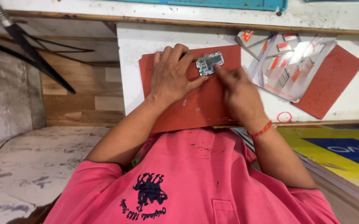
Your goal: The person uses a small purple tool to scrape or clean a small electronic circuit board placed on a red mat. The hands repeatedly rub the tool across the board's surface while the camera shakes significantly.
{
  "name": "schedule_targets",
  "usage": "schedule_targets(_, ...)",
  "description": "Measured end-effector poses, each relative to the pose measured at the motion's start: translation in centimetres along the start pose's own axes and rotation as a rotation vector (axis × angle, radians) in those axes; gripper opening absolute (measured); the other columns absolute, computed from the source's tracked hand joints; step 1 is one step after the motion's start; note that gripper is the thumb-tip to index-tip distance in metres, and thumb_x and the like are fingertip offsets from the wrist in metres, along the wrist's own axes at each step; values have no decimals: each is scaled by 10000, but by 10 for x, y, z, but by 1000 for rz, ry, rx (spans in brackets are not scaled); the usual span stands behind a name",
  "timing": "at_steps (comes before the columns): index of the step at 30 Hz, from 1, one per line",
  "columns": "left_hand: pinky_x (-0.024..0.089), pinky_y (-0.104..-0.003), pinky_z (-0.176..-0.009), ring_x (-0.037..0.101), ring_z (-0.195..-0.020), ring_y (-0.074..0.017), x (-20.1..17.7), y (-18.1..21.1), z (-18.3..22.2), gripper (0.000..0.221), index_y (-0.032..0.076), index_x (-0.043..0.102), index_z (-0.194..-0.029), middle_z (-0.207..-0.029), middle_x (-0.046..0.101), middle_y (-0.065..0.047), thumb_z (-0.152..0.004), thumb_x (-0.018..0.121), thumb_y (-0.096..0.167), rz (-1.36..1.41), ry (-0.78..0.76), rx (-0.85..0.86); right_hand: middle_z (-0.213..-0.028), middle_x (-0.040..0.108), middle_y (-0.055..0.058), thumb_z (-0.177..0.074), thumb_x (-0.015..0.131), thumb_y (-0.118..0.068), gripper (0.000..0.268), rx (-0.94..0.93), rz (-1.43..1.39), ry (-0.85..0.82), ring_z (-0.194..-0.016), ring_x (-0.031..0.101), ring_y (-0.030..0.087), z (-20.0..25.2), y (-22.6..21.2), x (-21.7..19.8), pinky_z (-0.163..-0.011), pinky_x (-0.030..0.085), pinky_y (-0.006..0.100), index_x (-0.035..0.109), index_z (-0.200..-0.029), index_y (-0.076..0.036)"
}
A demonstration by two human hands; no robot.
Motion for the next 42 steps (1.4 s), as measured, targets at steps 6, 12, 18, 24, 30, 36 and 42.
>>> schedule_targets(6, 374, -442, -841, 538, -980, -250, -2, -1, -1, 543, 106, 703, -1061, -1089, 573, -41, -736, 913, 487, 12, -13, -19, -1044, 610, 210, -878, 511, 29, 605, 112, 32, -87, -823, 660, 409, 20, -6, -7, -716, 552, 504, 606, -1444, -162)
schedule_targets(12, 378, -443, -869, 542, -1008, -242, 1, 2, 1, 515, 138, 706, -1069, -1106, 574, -27, -707, 909, 443, 2, 10, -8, -1096, 592, 209, -907, 521, 17, 608, -21, -14, -40, -819, 659, 410, 11, -7, 13, -686, 561, 498, 561, -1488, -156)
schedule_targets(18, 371, -451, -865, 541, -1016, -248, 5, 1, 5, 532, 134, 703, -1075, -1107, 572, -29, -721, 925, 464, 26, -38, -18, -1126, 616, 173, -953, 524, 1, 581, 107, 116, -43, -766, 667, 398, 9, 6, -6, -671, 564, 494, 567, -1491, -216)
schedule_targets(24, 377, -443, -864, 546, -1002, -235, 4, 0, -1, 527, 141, 711, -1070, -1098, 573, -25, -727, 936, 472, 29, -12, -6, -1128, 615, 191, -985, 550, -30, 542, 64, 108, 44, -818, 672, 411, -3, 9, -12, -687, 570, 488, 565, -1504, -189)
schedule_targets(30, 379, -434, -875, 547, -1004, -228, 2, -3, -5, 511, 145, 715, -1067, -1099, 578, -11, -734, 938, 462, 17, -14, 7, -1149, 603, 174, -971, 526, -13, 555, 74, 77, -21, -830, 671, 422, 9, 4, -10, -709, 565, 505, 587, -1480, -224)
schedule_targets(36, 374, -437, -855, 548, -999, -242, 2, -3, -3, 521, 140, 713, -1067, -1093, 577, -33, -731, 926, 476, 16, -21, -5, -1083, 593, 166, -884, 498, -33, 636, 103, 58, -170, -774, 666, 414, 14, 0, 1, -679, 559, 512, 560, -1469, -276)
schedule_targets(42, 384, -451, -848, 562, -985, -260, -2, 6, -7, 545, 135, 730, -1070, -1068, 590, -40, -648, 891, 440, -44, 11, -10, -1114, 588, 174, -859, 501, -15, 662, 44, -9, -152, -773, 667, 393, 11, 0, 6, -658, 566, 490, 549, -1462, -281)
Point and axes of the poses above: each hand's wrist, its own z-axis away from the middle knuckle, its own x-axis out of the palm, y = z × x, the point moved 2 cm from there along -z, towards the middle knuckle
